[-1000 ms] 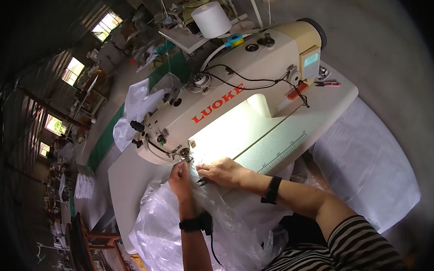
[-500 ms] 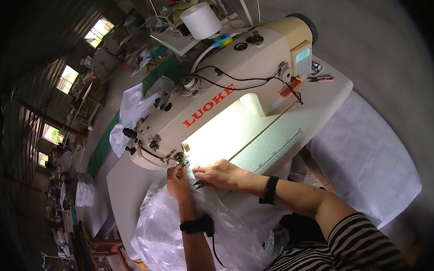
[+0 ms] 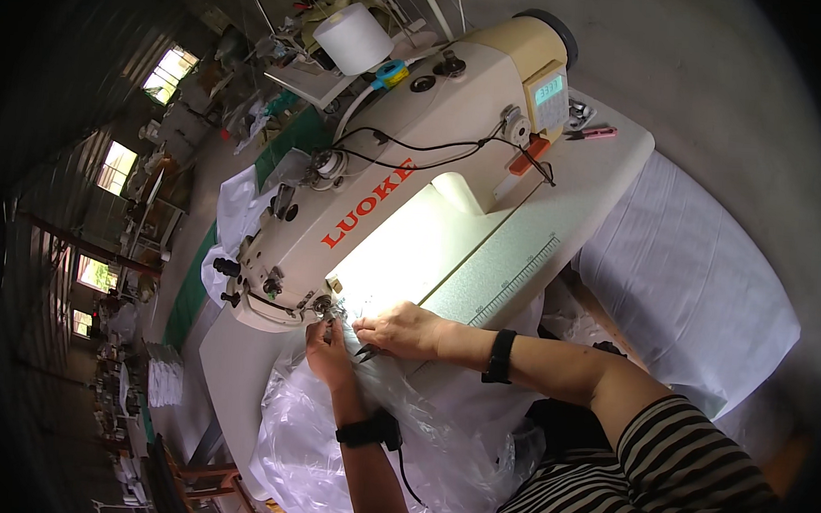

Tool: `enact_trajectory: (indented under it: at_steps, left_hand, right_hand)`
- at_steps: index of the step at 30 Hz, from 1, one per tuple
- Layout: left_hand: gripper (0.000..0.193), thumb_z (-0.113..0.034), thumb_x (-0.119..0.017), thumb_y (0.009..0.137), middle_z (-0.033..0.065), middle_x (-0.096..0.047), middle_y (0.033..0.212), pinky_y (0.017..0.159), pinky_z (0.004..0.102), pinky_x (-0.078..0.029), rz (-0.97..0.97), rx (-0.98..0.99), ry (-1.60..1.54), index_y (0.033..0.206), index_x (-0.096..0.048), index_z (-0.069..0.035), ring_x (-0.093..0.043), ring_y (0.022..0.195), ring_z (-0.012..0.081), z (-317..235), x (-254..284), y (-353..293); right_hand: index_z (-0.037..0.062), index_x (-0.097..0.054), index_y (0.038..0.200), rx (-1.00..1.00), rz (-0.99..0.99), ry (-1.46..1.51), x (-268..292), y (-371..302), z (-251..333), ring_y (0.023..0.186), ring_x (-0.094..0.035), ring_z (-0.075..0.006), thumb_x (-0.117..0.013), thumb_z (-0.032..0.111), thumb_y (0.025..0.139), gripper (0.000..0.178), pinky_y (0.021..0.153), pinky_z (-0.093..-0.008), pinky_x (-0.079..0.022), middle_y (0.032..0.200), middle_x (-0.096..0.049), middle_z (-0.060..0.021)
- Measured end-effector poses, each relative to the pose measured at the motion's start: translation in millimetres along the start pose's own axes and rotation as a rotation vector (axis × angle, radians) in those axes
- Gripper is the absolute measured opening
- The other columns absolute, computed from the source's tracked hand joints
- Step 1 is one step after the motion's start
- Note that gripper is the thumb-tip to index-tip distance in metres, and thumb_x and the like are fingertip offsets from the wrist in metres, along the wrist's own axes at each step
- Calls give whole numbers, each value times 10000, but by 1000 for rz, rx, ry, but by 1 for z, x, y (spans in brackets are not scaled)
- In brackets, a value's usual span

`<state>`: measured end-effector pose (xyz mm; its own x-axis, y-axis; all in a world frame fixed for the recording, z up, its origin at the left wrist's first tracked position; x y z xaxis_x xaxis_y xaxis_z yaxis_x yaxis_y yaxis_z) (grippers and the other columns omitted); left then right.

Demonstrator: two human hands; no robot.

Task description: Sewing together large sheets of white plastic material using an industrial sewing machine.

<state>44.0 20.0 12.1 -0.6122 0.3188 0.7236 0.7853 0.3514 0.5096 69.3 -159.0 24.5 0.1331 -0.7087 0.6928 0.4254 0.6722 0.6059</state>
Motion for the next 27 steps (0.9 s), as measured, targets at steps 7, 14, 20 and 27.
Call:
enact_trajectory:
  at_steps: [7, 14, 20, 27]
  left_hand:
    - [213, -179, -707, 870, 117, -649, 900, 631, 358, -473, 38, 99, -32, 941, -675, 19, -592, 698, 249, -2, 1, 0]
    - [140, -145, -716, 838, 101, -635, 833, 595, 378, -474, 20, 59, -6, 951, -716, -63, -592, 649, 239, 0, 2, 1]
    - [150, -165, -731, 826, 98, -633, 819, 598, 381, -471, 14, 44, -21, 937, -713, -65, -585, 647, 242, -4, -3, 3]
    - [144, -137, -723, 859, 92, -654, 869, 591, 330, -448, 46, 90, -20, 927, -699, -13, -567, 667, 193, -1, 4, 2]
  right_hand:
    - [83, -607, 899, 14, -35, 32, 4, 2, 1, 889, -672, -199, -582, 141, 854, 77, 686, -333, -560, 1103, -658, -11]
    - [72, -612, 893, 21, -53, 51, 4, 1, 1, 904, -669, -208, -565, 128, 857, 82, 707, -340, -561, 1087, -659, -25]
    - [84, -596, 1105, -14, 110, 15, -4, -1, -6, 1002, -662, -200, -641, 181, 836, 290, 744, -328, -567, 1215, -627, -21]
    - [130, -654, 1007, -325, 411, -506, 16, 5, -61, 887, -639, -183, -641, 295, 856, 224, 668, -297, -543, 1004, -595, -49]
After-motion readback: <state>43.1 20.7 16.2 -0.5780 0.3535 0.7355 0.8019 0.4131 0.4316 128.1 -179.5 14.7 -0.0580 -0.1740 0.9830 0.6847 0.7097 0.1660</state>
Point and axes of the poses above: each hand's wrist, its own y-axis towards the middle knuckle, its own x-axis out of the back of the hand, z = x × y, the point moved 5 cm from there along y, towards the middle knuckle
